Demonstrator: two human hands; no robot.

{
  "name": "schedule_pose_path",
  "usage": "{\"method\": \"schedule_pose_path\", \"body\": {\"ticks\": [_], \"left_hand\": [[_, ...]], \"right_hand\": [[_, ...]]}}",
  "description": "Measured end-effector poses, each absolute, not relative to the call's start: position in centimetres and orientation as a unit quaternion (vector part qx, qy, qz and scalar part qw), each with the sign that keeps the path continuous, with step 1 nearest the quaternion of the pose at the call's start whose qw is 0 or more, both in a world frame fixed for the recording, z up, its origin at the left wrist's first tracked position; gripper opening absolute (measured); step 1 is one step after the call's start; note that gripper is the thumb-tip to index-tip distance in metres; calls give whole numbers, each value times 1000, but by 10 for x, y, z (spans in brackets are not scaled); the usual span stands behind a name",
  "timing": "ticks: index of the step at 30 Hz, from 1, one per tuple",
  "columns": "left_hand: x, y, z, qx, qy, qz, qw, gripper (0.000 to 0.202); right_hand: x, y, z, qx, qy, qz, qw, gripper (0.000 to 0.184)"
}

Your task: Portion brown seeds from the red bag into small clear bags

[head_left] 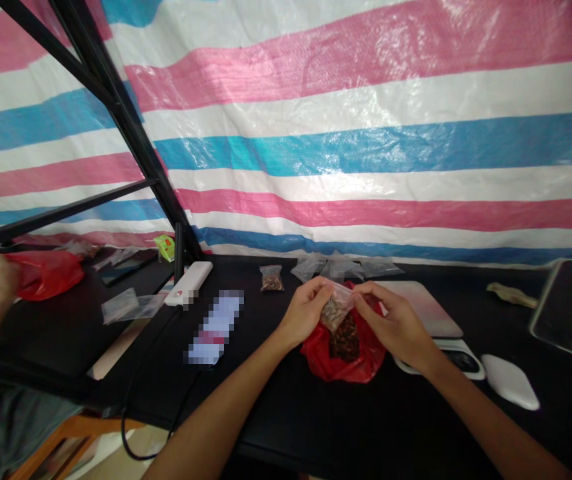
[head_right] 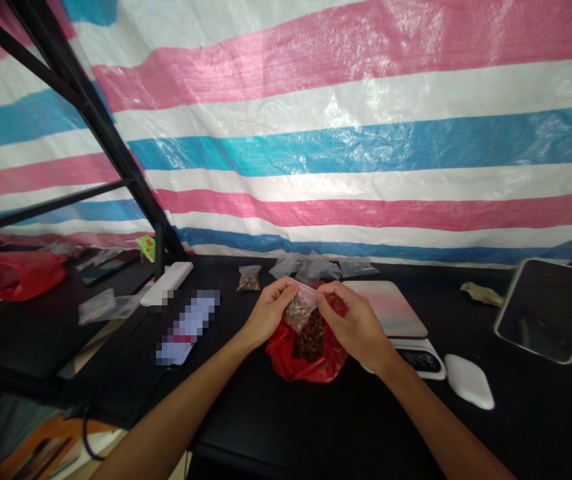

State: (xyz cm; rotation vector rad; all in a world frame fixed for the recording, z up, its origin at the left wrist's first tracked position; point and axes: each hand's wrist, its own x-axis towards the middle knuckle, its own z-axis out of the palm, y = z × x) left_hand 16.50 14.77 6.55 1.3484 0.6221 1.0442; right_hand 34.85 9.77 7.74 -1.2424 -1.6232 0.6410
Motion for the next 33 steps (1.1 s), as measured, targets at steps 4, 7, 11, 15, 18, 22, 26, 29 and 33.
{"method": "schedule_pose_path", "body": {"ticks": [4,7,11,15,18,22,26,29,33], "left_hand": [[168,147,66,599,286,464,587,44],[167,147,66,601,302,468,574,45],[166,150,63,607,306,472,561,47],[167,149,63,622,309,474,542,48],[168,148,62,634,304,465,538,48],[167,147,60,644,300,470,524,45],[166,147,60,664,305,462,503,44],[165,147,59,666,306,455,505,43],[165,147,57,674,304,446,505,42]], "right_hand": [[347,99,74,-505,-653,293,482,28],[348,100,72,-514,-651,294,476,28],[350,99,72,-511,-644,296,486,25],[350,98,72,-494,-635,329,495,23],[350,98,74,-479,-626,341,512,26],[349,97,78,-482,-646,316,501,22],[349,95,80,-505,-650,288,489,22],[350,95,79,-515,-656,270,481,23],[351,96,75,-514,-681,234,467,20]]}}
